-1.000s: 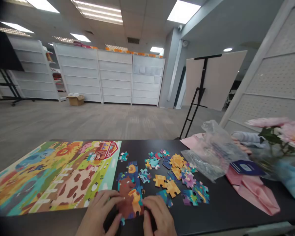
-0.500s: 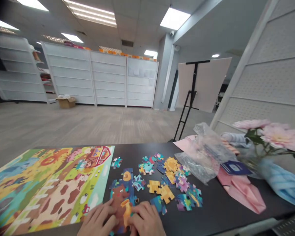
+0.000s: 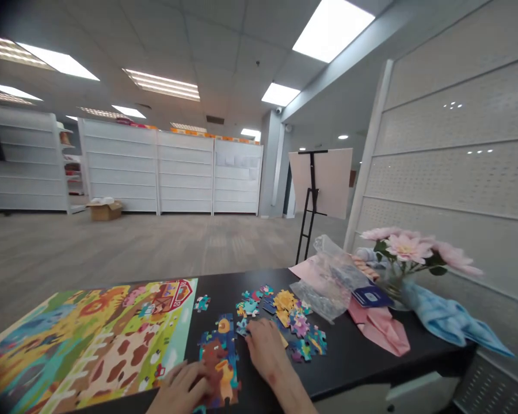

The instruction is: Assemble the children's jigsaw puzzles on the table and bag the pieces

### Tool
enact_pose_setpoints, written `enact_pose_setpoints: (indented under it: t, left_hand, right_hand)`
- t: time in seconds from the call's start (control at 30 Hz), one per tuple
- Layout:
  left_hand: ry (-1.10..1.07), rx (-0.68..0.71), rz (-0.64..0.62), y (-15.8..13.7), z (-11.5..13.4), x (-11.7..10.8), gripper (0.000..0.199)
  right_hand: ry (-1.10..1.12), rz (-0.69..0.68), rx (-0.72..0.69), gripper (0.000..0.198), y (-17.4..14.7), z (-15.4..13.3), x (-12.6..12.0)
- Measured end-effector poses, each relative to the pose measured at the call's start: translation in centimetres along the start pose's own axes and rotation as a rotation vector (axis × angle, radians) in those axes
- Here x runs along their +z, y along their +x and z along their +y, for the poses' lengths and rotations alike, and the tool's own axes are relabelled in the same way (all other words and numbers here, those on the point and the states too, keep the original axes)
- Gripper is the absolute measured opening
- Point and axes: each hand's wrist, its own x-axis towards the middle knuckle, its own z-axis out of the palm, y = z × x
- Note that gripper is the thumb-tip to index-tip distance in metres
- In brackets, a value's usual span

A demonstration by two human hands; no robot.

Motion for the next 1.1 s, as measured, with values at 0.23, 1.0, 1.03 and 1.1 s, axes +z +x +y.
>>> enact_pose_setpoints:
  t: [0.23,1.0,1.03,1.1]
  left_hand:
    - [-0.235,0.11,-0.265,1.1,1.3,-5.5,0.062]
    - [-0.855,-0.5,0.137,0.4,1.6,-6.1,0.01]
    - [-0.749,-0.435,0.124,0.5,1.7,-6.1,0.011]
    - [-0.55,-0.294,0.09,0.5,1.6,-5.8,0.026]
  right_hand:
    - [0.106,0.265,0.101,0.028,-0.5,1.3,-4.1]
    - [0.376,0.177,-0.359,0.045,-5.7,-6.9,1.7]
    - [0.384,0.217,-0.288,0.041,-5.7,-6.8,1.7]
    - [0.388,0.253,-0.21,0.034,-5.7,-6.7,1.5]
